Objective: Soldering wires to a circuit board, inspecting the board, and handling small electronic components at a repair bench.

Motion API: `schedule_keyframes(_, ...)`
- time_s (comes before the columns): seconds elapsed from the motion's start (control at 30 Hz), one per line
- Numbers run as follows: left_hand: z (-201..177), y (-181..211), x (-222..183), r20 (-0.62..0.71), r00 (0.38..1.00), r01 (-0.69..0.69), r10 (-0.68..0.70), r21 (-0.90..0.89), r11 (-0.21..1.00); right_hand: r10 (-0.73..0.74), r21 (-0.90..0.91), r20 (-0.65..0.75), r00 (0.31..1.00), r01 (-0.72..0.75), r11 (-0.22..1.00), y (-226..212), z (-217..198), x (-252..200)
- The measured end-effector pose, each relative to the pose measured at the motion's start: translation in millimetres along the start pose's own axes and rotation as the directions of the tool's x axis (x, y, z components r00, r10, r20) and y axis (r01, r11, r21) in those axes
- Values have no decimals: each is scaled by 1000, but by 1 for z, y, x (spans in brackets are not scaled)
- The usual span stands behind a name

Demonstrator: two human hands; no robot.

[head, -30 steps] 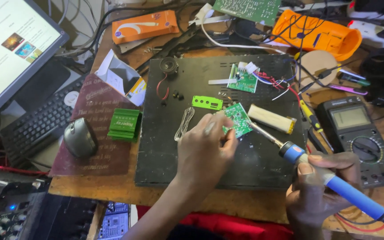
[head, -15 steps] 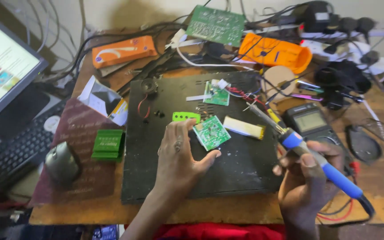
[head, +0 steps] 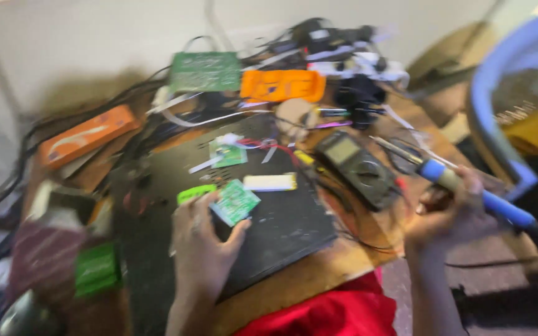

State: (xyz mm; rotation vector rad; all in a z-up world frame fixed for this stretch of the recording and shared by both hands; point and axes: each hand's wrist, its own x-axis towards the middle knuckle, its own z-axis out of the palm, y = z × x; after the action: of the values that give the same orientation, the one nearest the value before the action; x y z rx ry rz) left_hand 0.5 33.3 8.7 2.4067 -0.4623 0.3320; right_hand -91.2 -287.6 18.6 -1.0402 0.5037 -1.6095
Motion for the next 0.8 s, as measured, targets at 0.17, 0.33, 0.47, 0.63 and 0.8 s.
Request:
schedule_keyframes(0.17,6,-7,-1,-3,1000,-20,20,-7,1000,-182,-70,99,978,189,980,-4,-3,25)
schedule_keyframes(0.33,6,-1,1,43,999,-7,7,9,1000,-227,-180,132,965,249,952,19,-27,41)
schedule_keyframes(0.47,0,7,2,137,980,147,-146,4,989,-221,-300,180,958,267,916,17,-25,40)
schedule_keyframes(0.63,1,4,1,105,989,109,-106,-21,994,-374,-221,174,911,406,887,16,-20,43)
schedule_keyframes(0.8,-2,7,1,139,982,134,-130,-25,991,-216,-446,165,962,268,854,9,-23,44)
